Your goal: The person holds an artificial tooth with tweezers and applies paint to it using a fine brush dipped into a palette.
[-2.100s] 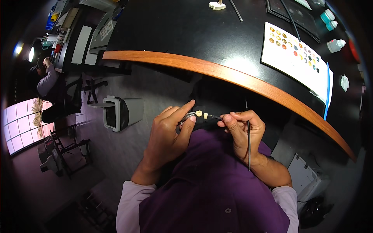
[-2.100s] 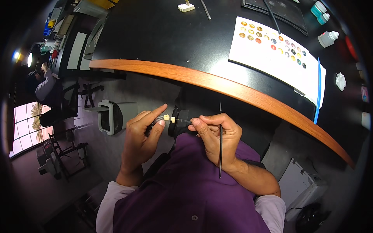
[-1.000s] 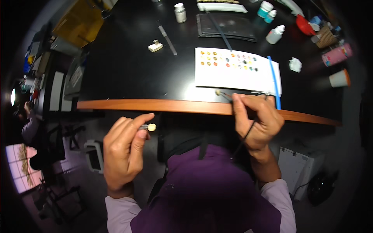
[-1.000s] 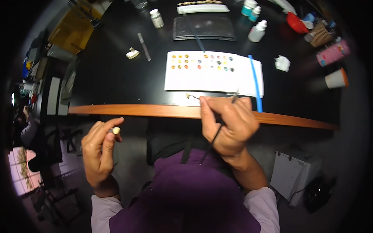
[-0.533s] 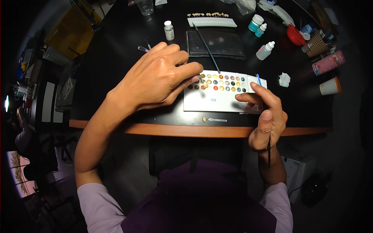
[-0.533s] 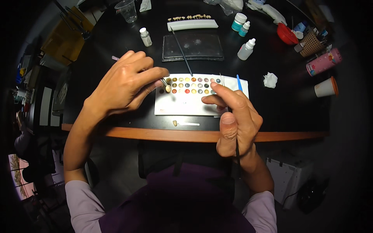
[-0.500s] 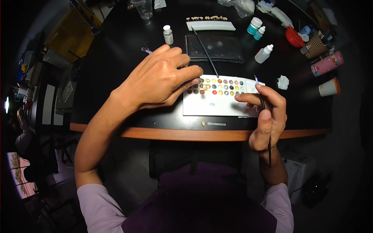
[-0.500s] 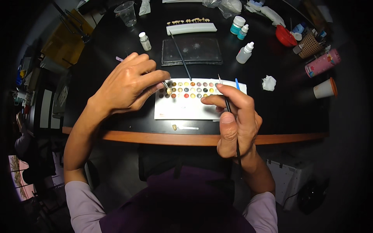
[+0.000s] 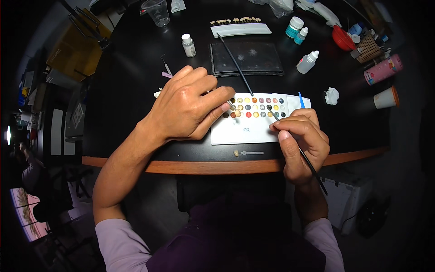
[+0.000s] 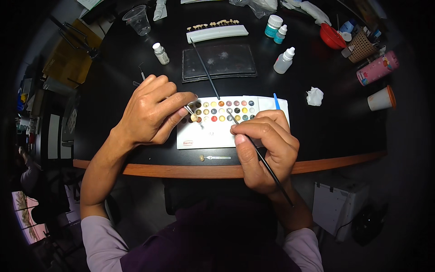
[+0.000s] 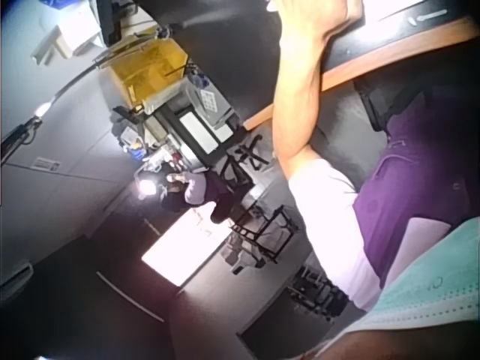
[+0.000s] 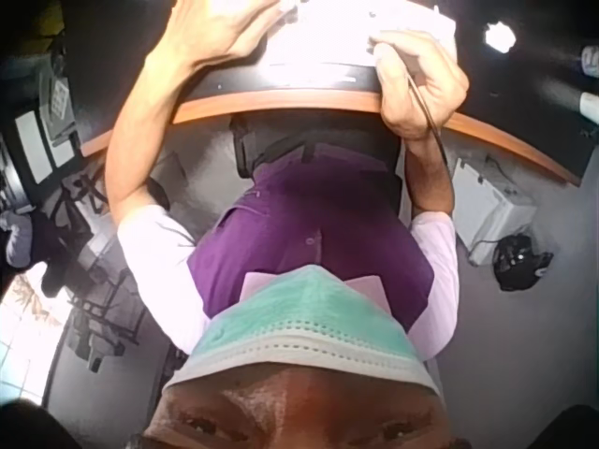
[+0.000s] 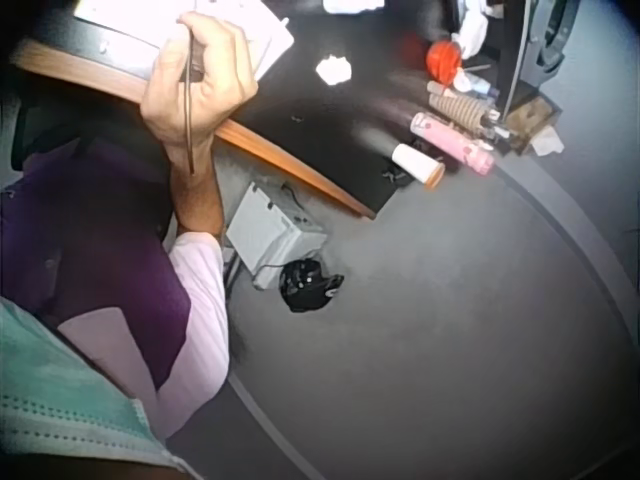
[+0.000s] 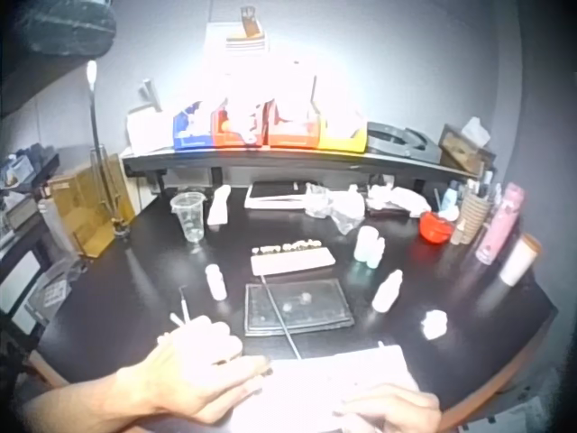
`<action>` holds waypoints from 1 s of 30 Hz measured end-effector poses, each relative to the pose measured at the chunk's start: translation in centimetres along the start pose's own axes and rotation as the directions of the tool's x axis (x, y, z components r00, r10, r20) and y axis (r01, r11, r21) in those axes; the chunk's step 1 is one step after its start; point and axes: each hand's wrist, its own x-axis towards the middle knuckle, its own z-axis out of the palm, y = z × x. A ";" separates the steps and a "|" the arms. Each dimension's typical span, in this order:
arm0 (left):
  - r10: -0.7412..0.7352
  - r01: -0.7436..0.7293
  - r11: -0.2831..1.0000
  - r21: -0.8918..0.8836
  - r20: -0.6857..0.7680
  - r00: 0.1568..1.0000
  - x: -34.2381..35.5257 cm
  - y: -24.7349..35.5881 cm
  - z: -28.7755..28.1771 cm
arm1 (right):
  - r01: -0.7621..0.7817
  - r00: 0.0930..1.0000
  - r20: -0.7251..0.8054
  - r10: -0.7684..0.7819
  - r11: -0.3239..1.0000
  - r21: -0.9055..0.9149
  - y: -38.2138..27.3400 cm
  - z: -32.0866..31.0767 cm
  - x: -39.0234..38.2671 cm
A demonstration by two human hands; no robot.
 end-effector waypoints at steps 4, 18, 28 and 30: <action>0.015 -0.016 1.000 -0.016 -0.045 0.999 0.2 0.4 0.2 | -0.320 0.909 -0.133 0.396 0.865 0.386 -2.2 2.0 -0.9; -0.010 0.008 1.000 -0.027 -0.072 0.997 0.1 -0.2 -0.5 | -0.292 0.926 -0.197 0.322 0.942 0.168 -2.2 2.6 -1.7; -0.029 0.028 1.000 -0.014 -0.074 0.997 -0.1 -0.6 -0.7 | -0.203 0.977 -0.062 0.205 0.978 0.040 -1.5 2.9 -1.4; -0.032 0.031 0.999 -0.013 -0.072 0.997 -0.1 -0.6 -0.8 | -0.196 0.978 -0.061 0.198 0.980 0.039 -1.5 2.8 -1.4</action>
